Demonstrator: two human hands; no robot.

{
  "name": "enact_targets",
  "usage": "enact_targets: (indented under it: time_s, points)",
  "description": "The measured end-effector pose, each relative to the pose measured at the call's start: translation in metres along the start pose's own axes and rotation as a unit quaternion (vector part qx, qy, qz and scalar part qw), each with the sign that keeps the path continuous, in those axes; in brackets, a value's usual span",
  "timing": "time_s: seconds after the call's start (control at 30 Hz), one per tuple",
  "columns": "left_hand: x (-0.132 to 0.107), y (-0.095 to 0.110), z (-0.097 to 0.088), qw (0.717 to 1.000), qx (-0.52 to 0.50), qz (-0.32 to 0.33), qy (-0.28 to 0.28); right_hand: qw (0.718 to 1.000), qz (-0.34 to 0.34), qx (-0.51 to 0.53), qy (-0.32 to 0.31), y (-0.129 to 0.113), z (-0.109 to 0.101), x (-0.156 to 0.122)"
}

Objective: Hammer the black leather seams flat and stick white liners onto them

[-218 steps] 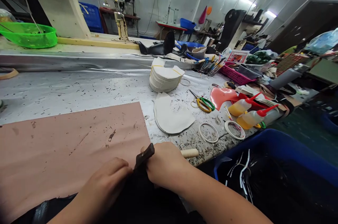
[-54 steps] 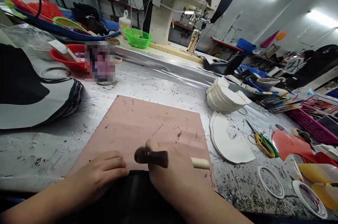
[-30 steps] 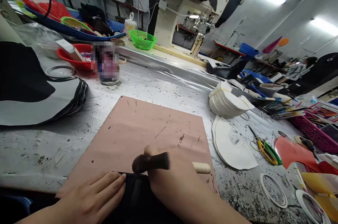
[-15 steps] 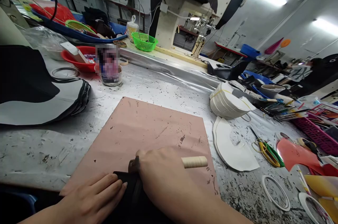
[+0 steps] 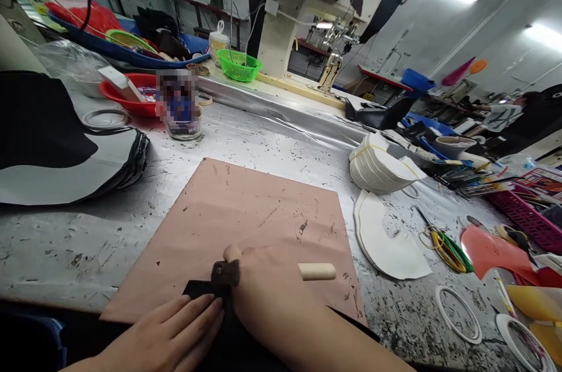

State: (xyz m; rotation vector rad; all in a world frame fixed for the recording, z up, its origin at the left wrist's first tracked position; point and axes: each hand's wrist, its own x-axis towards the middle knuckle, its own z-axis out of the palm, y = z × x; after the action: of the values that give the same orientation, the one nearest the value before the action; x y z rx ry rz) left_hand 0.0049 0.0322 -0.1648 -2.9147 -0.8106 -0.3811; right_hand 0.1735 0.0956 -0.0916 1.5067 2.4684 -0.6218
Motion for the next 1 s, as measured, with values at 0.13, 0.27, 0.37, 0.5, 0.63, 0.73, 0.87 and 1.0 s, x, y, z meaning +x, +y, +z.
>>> enact_targets:
  time_s: [0.13, 0.27, 0.37, 0.5, 0.63, 0.73, 0.87, 1.0]
  points:
    - [0.0, 0.002, 0.0, 0.999, -0.028, -0.011, -0.029, 0.998, 0.062, -0.002, 0.001, 0.02, 0.008, -0.017]
    - [0.006, -0.009, -0.001, 0.994, -0.082, -0.025, -0.064, 0.998, 0.05, -0.017, -0.046, 0.029, 0.023, -0.022]
    - [0.01, -0.016, 0.001, 0.992, -0.096, -0.016, -0.083, 0.997, 0.062, -0.015, -0.035, 0.029, 0.028, -0.02]
    - [0.005, -0.019, 0.002, 0.997, -0.066, 0.019, -0.036, 0.998, 0.063, -0.014, -0.024, 0.029, 0.023, -0.02]
    - [0.0, -0.021, 0.002, 0.998, -0.026, 0.046, 0.044, 0.998, 0.048, -0.031, -0.018, 0.023, 0.01, -0.018]
    - [0.0, -0.02, 0.006, 0.996, -0.04, 0.041, 0.074, 0.998, 0.054, -0.041, -0.017, 0.016, 0.003, -0.012]
    - [0.0, -0.015, 0.016, 0.988, -0.053, 0.002, 0.143, 0.996, 0.014, -0.047, -0.068, 0.013, 0.004, -0.008]
    - [0.001, -0.015, 0.015, 0.993, -0.052, 0.022, 0.105, 0.999, 0.043, -0.013, 0.02, 0.014, 0.008, -0.01]
